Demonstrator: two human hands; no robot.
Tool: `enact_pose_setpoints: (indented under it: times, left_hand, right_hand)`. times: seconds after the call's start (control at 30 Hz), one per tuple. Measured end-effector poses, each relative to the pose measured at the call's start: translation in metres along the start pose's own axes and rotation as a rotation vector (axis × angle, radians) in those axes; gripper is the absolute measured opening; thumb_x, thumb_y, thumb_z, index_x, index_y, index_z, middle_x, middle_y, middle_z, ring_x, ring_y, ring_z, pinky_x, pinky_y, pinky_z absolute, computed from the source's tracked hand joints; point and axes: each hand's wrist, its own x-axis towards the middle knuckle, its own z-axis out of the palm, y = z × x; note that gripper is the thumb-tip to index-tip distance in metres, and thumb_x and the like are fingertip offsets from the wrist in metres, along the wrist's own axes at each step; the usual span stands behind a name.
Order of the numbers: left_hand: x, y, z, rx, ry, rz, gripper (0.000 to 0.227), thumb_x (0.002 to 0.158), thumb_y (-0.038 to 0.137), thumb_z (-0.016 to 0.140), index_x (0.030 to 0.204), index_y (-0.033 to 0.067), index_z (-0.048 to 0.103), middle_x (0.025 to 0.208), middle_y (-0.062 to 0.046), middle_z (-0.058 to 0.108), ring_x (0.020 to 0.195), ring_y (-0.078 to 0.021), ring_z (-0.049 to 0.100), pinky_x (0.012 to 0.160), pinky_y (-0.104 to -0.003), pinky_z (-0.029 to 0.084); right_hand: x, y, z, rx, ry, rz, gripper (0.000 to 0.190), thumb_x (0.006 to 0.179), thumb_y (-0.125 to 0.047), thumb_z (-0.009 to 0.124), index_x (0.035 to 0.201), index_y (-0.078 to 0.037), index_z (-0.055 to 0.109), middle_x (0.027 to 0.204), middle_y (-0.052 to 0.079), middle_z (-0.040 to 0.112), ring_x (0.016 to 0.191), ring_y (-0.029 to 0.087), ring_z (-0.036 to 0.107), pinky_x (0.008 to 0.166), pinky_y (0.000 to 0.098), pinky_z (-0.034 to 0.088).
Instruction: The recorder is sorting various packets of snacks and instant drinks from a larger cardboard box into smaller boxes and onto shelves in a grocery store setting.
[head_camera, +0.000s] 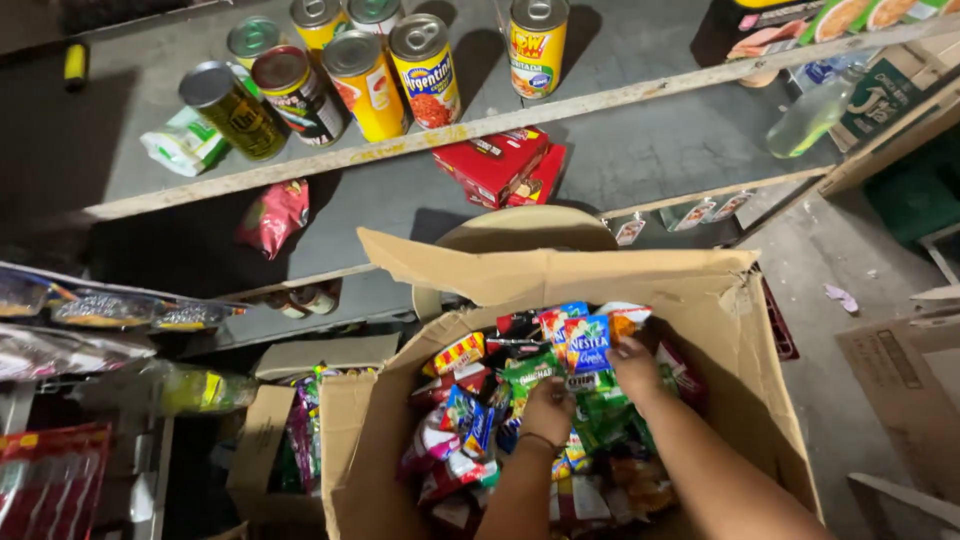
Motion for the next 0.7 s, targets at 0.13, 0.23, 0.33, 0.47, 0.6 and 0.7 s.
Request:
enact_pose_setpoints:
  times: [0.13, 0.23, 0.33, 0.47, 0.6, 0.7]
  left_hand:
    - [0.014, 0.028, 0.001, 0.230, 0.267, 0.273, 0.055, 0.081, 0.014, 0.082, 0.130, -0.0002, 0.060, 0.127, -0.025, 0.065, 0.118, -0.0417, 0.061, 0.099, -0.045, 0.047]
    - [0.027, 0.060, -0.005, 0.005, 0.172, -0.087, 0.060, 0.080, 0.018, 0.072, 0.138, 0.0072, 0.058, 0.125, -0.015, 0.069, 0.117, -0.0305, 0.068, 0.100, -0.036, 0.052]
    - [0.045, 0.042, 0.004, -0.045, 0.184, -0.151, 0.078, 0.082, 0.014, 0.082, 0.147, 0.0026, 0.040, 0.132, -0.017, 0.059, 0.117, -0.0282, 0.062, 0.099, -0.037, 0.049]
    - [0.067, 0.018, 0.018, -0.314, 0.139, -0.245, 0.081, 0.077, 0.006, 0.075, 0.146, 0.0079, 0.032, 0.118, -0.010, 0.071, 0.097, -0.0210, 0.070, 0.084, -0.035, 0.058]
    - [0.061, 0.012, 0.016, -0.407, 0.047, -0.190, 0.038, 0.087, 0.010, 0.073, 0.122, 0.0007, 0.064, 0.109, -0.020, 0.073, 0.085, -0.0215, 0.066, 0.075, -0.037, 0.054]
    - [0.054, 0.024, -0.003, -0.145, 0.145, -0.176, 0.037, 0.088, 0.016, 0.075, 0.121, 0.0032, 0.064, 0.119, -0.023, 0.065, 0.100, -0.0309, 0.062, 0.087, -0.042, 0.051]
  right_hand:
    - [0.001, -0.020, 0.016, 0.138, -0.092, -0.029, 0.048, 0.084, -0.012, 0.075, 0.128, 0.000, 0.062, 0.116, 0.013, 0.075, 0.105, 0.023, 0.069, 0.092, 0.0382, 0.053]
    - [0.000, -0.037, 0.017, 0.052, -0.095, -0.013, 0.056, 0.076, -0.010, 0.081, 0.127, -0.001, 0.060, 0.112, 0.014, 0.077, 0.100, 0.023, 0.073, 0.091, 0.0372, 0.055]
    - [-0.016, -0.077, 0.014, -0.318, -0.110, 0.098, 0.041, 0.085, -0.021, 0.082, 0.122, -0.004, 0.071, 0.107, 0.013, 0.079, 0.095, 0.023, 0.075, 0.089, 0.0365, 0.056]
    - [-0.009, -0.078, 0.015, -0.165, -0.108, -0.029, 0.051, 0.079, -0.018, 0.081, 0.125, -0.006, 0.064, 0.104, 0.013, 0.079, 0.091, 0.023, 0.074, 0.084, 0.0377, 0.057]
    - [-0.012, -0.061, 0.018, -0.108, -0.161, -0.084, 0.041, 0.079, -0.021, 0.082, 0.114, -0.005, 0.068, 0.100, 0.015, 0.077, 0.090, 0.027, 0.072, 0.083, 0.0398, 0.056]
    - [-0.019, -0.085, 0.014, -0.185, -0.107, -0.172, 0.035, 0.074, -0.021, 0.086, 0.102, -0.004, 0.073, 0.101, 0.016, 0.075, 0.098, 0.030, 0.068, 0.088, 0.0403, 0.054]
